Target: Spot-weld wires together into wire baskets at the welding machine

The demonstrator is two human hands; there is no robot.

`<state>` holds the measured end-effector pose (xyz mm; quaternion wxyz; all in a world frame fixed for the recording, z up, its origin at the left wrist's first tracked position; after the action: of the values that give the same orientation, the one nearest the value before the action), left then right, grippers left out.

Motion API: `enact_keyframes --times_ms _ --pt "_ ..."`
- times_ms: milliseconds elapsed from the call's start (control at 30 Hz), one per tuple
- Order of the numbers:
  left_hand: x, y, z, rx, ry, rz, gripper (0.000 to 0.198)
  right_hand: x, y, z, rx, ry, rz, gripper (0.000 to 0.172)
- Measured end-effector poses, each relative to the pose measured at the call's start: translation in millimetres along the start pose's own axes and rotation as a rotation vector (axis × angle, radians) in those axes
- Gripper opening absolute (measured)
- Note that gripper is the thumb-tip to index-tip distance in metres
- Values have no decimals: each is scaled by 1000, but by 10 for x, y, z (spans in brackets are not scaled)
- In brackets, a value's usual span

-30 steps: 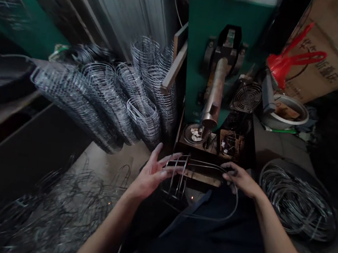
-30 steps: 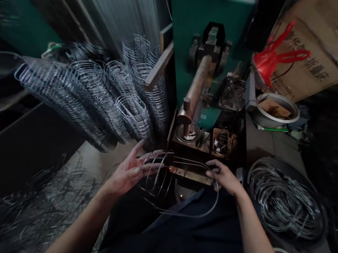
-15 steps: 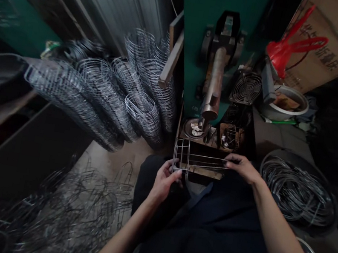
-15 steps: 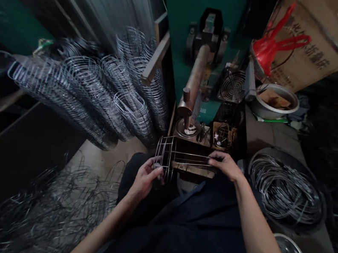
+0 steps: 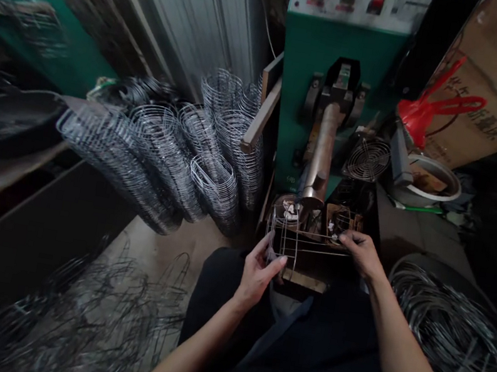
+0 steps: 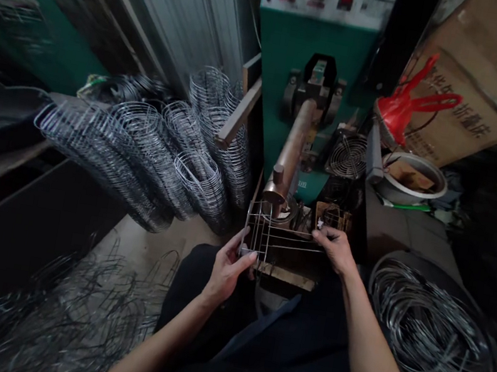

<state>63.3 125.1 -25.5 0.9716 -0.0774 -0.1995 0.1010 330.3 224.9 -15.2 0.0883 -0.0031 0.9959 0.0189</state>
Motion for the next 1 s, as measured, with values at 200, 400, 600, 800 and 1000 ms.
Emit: enact_keyframes --times_ms 200,400,600,800,1000 --pt "25 107 8 3 -5 20 82 18 113 -18 -2 25 2 58" --pt "41 180 20 20 -1 46 79 10 182 -40 11 17 11 63" --pt "35 259 -56 5 -9 16 80 -5 226 -42 21 -31 20 61" --pt "48 263 -63 -1 -21 2 81 -39 262 -51 13 -59 44 62" --pt "81 240 -6 -5 -59 -12 79 -72 86 -37 -84 -14 195 42"
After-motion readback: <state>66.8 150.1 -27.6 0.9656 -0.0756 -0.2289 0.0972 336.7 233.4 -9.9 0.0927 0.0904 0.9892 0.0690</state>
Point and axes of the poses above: each hand's wrist, its own y-axis towards the middle knuckle, its own x-axis out of the palm, z = x × y, the point moved 4 cm from there along y, towards the middle knuckle, and after that the axes turned 5 degrees about z, right-handed, at the moved point
